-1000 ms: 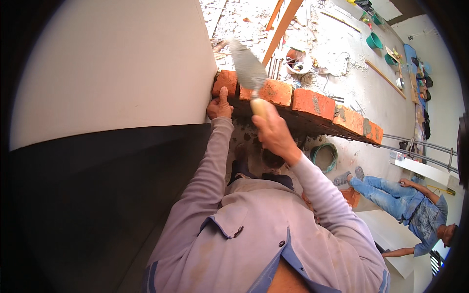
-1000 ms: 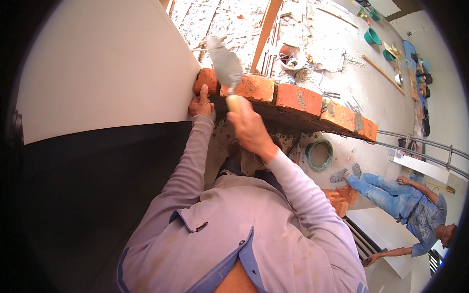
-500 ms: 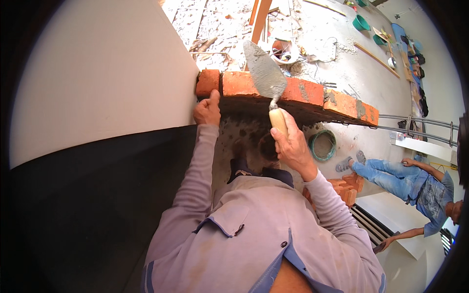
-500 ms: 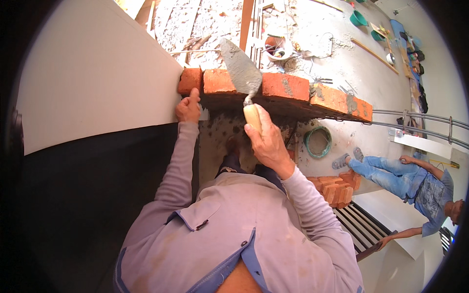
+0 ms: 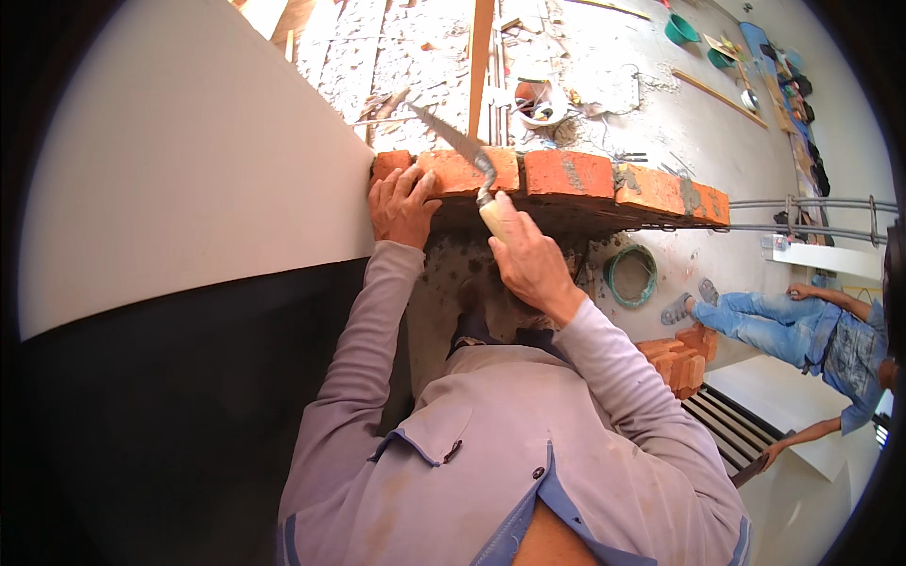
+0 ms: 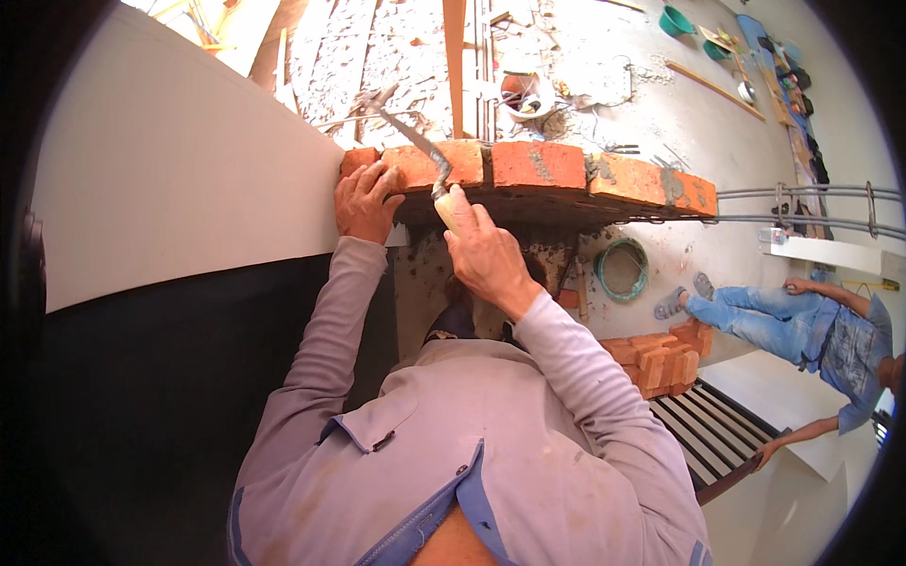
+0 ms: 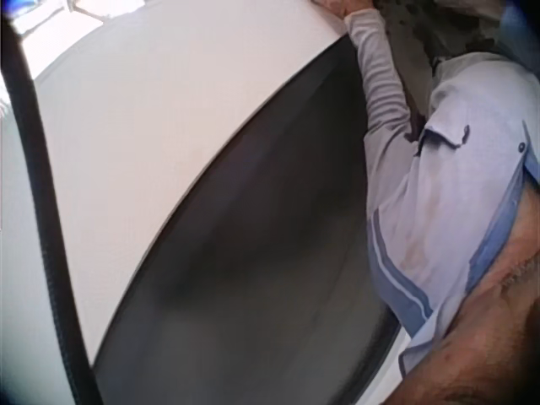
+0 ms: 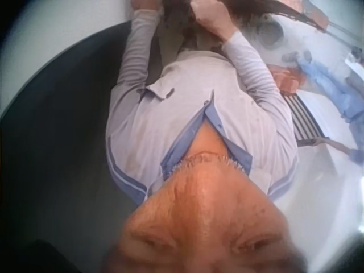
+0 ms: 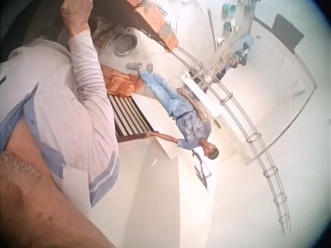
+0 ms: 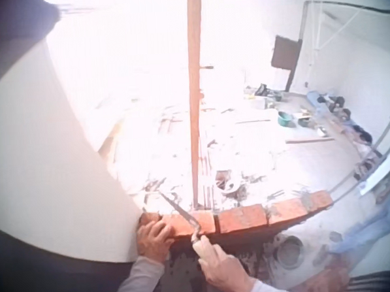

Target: The person builds a brick wall by applying mortar with a trowel, placing bricks, and tapping them into place, then uses a rotary hammer to drill into the adjacent structure.

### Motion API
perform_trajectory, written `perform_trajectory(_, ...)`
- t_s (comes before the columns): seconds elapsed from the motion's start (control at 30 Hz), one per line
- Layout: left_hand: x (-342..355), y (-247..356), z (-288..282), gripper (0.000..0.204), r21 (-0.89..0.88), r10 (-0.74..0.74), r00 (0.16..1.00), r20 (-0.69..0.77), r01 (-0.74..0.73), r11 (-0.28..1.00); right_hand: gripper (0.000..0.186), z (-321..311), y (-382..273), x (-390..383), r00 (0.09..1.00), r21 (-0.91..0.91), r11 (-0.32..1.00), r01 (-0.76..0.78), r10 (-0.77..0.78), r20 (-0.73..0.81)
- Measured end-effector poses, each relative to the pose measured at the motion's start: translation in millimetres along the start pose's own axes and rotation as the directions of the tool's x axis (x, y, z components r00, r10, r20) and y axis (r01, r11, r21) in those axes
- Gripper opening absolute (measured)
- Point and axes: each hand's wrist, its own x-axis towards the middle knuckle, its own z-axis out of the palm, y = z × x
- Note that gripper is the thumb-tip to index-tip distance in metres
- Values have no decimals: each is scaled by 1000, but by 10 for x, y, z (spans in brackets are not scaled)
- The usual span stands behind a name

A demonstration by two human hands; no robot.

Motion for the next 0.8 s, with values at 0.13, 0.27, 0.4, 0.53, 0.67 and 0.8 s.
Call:
perform_trajectory(0.13,11,-114,157,35,160,58,997,-49,-50,986,63,99,63,-38,1000,-29,999,-17,16,-16)
perform_trajectory(0.27,1,-167,185,29,173,175,976,-126,-152,973,62,131,50,-70,1000,-53,998,-22,22,-8)
perform_trajectory(0.4,-1,-144,145,28,170,147,983,-107,-128,977,62,144,125,-98,999,-22,999,-50,49,-19)
perform_trajectory(0.53,3,-166,122,30,175,154,984,-92,-136,975,61,81,131,-81,998,-10,999,-53,54,42)
perform_trajectory(0.67,32,-123,158,29,225,206,972,-115,-177,958,62,38,128,-129,999,2,999,-49,49,11)
perform_trajectory(0.8,-21,-169,183,29,216,182,968,-170,-144,966,60,-73,73,-201,988,-21,996,-92,94,125)
